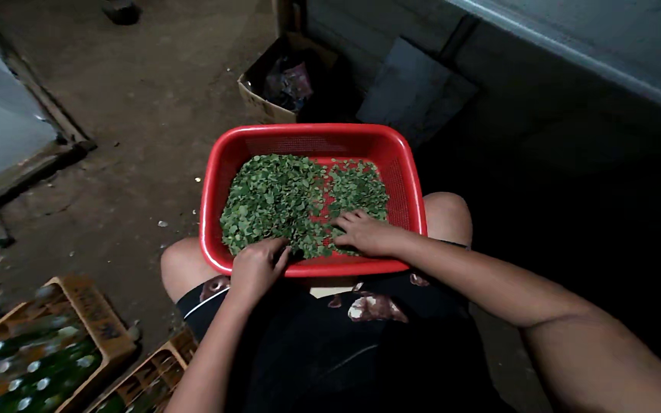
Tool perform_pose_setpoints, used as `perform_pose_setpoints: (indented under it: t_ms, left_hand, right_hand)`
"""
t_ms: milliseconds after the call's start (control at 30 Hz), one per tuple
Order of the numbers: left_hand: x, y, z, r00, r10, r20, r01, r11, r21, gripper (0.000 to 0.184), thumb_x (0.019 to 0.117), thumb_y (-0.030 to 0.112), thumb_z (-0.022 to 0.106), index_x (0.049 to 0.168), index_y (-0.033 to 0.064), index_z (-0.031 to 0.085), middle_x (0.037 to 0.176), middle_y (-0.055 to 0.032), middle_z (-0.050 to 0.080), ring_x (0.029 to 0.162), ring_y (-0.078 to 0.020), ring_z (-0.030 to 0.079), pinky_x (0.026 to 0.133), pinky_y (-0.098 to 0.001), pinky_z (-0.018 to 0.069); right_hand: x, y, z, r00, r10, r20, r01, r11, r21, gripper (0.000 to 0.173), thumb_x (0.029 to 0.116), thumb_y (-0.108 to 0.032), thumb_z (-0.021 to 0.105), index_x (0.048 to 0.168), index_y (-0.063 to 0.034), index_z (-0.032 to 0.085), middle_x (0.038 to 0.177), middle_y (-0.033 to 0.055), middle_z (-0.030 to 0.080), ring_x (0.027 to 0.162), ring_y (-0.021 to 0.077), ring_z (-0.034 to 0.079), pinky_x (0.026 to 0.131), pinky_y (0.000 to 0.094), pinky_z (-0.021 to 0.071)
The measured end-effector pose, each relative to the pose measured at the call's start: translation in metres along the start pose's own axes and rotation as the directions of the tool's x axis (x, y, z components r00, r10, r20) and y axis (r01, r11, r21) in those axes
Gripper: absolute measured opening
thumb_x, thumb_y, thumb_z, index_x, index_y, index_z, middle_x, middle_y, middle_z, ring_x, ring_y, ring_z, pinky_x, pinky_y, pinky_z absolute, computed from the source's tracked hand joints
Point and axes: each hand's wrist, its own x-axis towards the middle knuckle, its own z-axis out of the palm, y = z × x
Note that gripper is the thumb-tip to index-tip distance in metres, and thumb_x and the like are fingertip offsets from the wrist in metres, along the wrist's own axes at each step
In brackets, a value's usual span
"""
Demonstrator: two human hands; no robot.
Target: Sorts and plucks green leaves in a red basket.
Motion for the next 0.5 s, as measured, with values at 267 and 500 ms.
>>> perform_pose_setpoints:
  t_ms: [267,500]
  left_hand:
    - [0.001,-0.004,0.007,0.997,0.040,-0.068,-0.041,0.999,-0.008,0.030,0.1018,0.026,0.056,0.111,0.0067,0.077,0.103,-0.0139,0.076,0.096,-0.0336,0.075,0.084,-0.0572,0.0578]
    - [0.000,-0.006,0.009,0.996,0.036,-0.078,-0.036,0.999,0.000,0.032,0.1019,0.028,0.055,0.111,0.0076,0.077,0.101,-0.0132,0.077,0.095,-0.0331,0.075,0.083,-0.0575,0.0579]
  right_hand:
    - [-0.041,0.037,-0.021,0.962,0.237,-0.132,-0.230,0.971,0.063,0.025,0.0952,-0.001,0.065,0.120,-0.0017,0.068,0.121,0.0242,0.063,0.110,0.0425,0.064,0.094,0.0582,0.0527]
    - [-0.085,0.025,-0.058,0.888,0.229,-0.398,-0.199,0.973,0.116,0.022,0.0943,0.002,0.065,0.115,-0.0034,0.073,0.109,0.0161,0.072,0.101,0.0340,0.071,0.091,0.0559,0.0561]
